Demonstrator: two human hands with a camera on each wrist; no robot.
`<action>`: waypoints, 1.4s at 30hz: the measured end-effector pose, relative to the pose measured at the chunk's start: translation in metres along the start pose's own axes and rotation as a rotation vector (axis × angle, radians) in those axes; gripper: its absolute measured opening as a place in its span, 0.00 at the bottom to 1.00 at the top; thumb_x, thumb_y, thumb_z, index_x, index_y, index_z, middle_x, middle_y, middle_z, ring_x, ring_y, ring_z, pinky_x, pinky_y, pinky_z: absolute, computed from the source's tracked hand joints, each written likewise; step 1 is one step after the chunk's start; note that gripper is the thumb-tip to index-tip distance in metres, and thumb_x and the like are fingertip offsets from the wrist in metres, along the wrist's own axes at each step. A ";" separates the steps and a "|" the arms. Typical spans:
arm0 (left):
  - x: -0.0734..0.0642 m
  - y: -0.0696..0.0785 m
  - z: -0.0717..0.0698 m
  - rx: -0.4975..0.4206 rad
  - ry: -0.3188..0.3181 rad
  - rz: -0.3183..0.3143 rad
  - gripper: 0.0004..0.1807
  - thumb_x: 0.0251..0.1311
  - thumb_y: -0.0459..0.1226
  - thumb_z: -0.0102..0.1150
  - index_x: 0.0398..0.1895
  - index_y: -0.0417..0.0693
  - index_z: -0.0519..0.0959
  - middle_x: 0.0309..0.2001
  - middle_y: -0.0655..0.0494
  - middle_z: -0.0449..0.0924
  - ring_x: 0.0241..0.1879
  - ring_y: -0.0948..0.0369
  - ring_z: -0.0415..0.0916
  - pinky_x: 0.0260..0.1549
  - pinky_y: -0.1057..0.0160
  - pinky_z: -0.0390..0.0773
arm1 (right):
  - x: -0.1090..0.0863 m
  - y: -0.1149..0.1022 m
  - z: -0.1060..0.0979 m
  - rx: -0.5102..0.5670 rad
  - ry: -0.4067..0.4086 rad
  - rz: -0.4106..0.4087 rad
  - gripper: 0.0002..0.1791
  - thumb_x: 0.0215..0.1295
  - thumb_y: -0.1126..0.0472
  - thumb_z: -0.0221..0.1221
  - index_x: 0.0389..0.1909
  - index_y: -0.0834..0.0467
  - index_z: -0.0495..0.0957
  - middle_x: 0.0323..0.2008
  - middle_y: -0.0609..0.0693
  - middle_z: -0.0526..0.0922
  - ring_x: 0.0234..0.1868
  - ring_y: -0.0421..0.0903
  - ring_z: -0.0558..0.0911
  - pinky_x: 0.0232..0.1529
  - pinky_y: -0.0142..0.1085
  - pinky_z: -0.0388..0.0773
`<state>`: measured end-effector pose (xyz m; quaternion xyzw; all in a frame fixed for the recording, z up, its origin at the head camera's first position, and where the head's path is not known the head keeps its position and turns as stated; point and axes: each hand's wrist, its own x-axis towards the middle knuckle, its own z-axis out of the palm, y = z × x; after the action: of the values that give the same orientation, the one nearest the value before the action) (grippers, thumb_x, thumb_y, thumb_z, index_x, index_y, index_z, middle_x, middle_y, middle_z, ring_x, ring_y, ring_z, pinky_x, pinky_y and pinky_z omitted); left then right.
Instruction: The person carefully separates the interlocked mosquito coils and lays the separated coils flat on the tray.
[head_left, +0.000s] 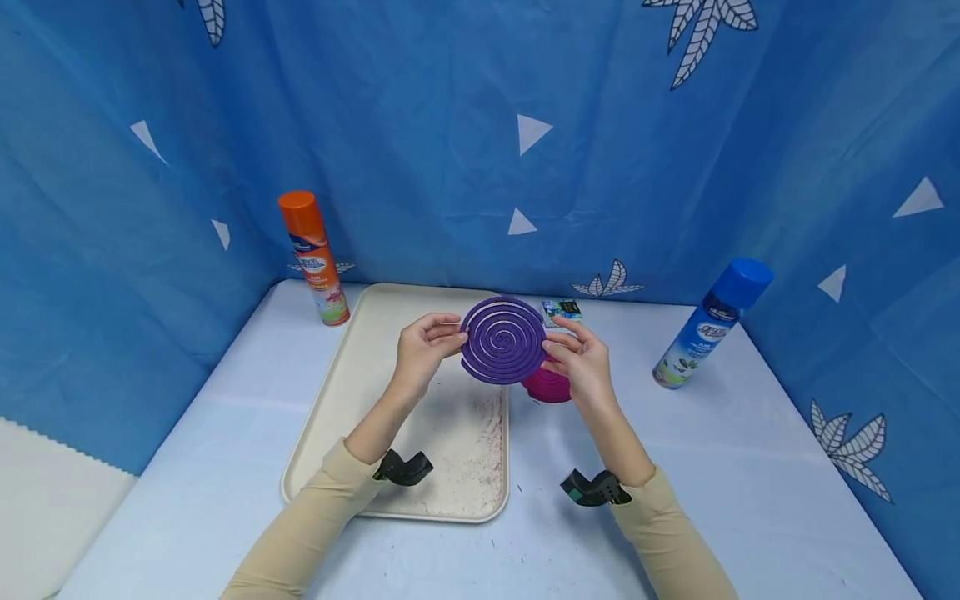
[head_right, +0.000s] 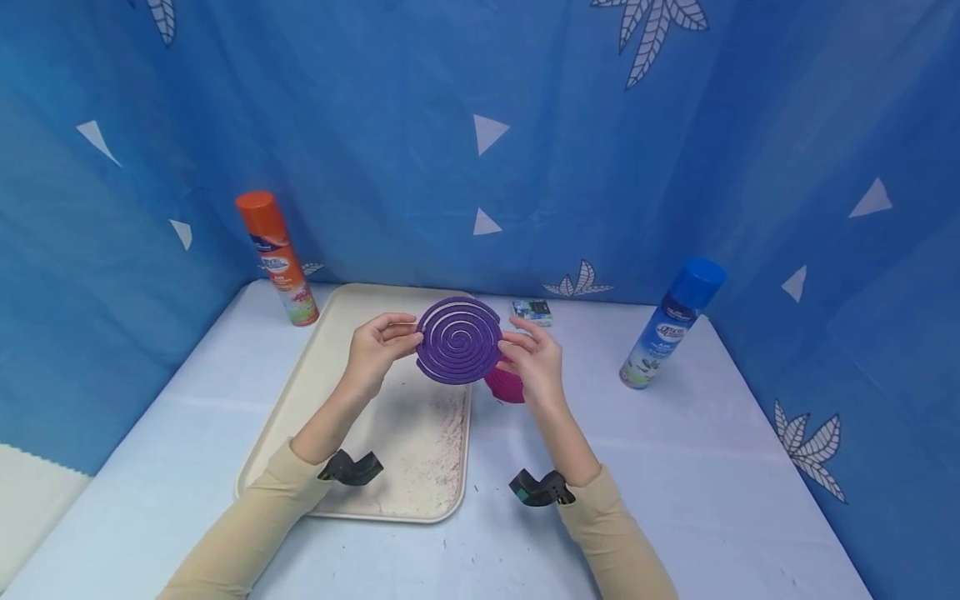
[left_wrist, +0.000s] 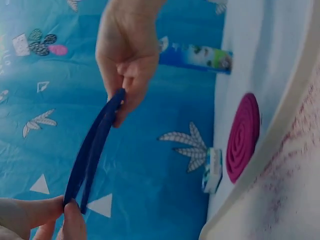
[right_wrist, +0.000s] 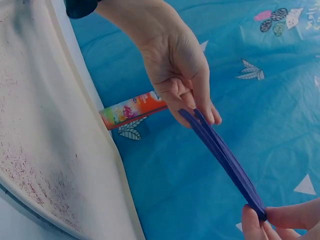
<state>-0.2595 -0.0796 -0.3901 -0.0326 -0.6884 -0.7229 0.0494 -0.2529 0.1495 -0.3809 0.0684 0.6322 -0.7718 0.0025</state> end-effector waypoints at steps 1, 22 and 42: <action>0.000 0.000 0.000 -0.040 -0.004 -0.043 0.18 0.56 0.26 0.62 0.51 0.31 0.75 0.34 0.53 0.84 0.32 0.70 0.82 0.37 0.70 0.84 | 0.000 -0.001 0.000 -0.003 0.000 -0.008 0.25 0.63 0.75 0.55 0.62 0.62 0.68 0.26 0.36 0.85 0.27 0.33 0.84 0.27 0.27 0.83; 0.017 0.007 -0.021 -0.264 0.134 -0.189 0.23 0.60 0.25 0.57 0.59 0.33 0.68 0.27 0.65 0.82 0.31 0.71 0.82 0.36 0.74 0.82 | 0.001 0.001 0.003 0.079 0.059 0.076 0.25 0.63 0.73 0.56 0.61 0.59 0.68 0.25 0.38 0.85 0.27 0.35 0.85 0.28 0.27 0.83; 0.058 -0.065 -0.083 -0.114 0.573 -0.154 0.22 0.54 0.21 0.60 0.54 0.33 0.75 0.29 0.56 0.81 0.26 0.71 0.77 0.24 0.77 0.78 | 0.010 0.015 0.002 0.012 0.098 0.138 0.26 0.64 0.71 0.56 0.64 0.58 0.67 0.27 0.37 0.84 0.29 0.34 0.84 0.30 0.28 0.83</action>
<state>-0.3235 -0.1609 -0.4524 0.2223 -0.6052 -0.7419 0.1844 -0.2616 0.1457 -0.3963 0.1495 0.6208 -0.7692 0.0245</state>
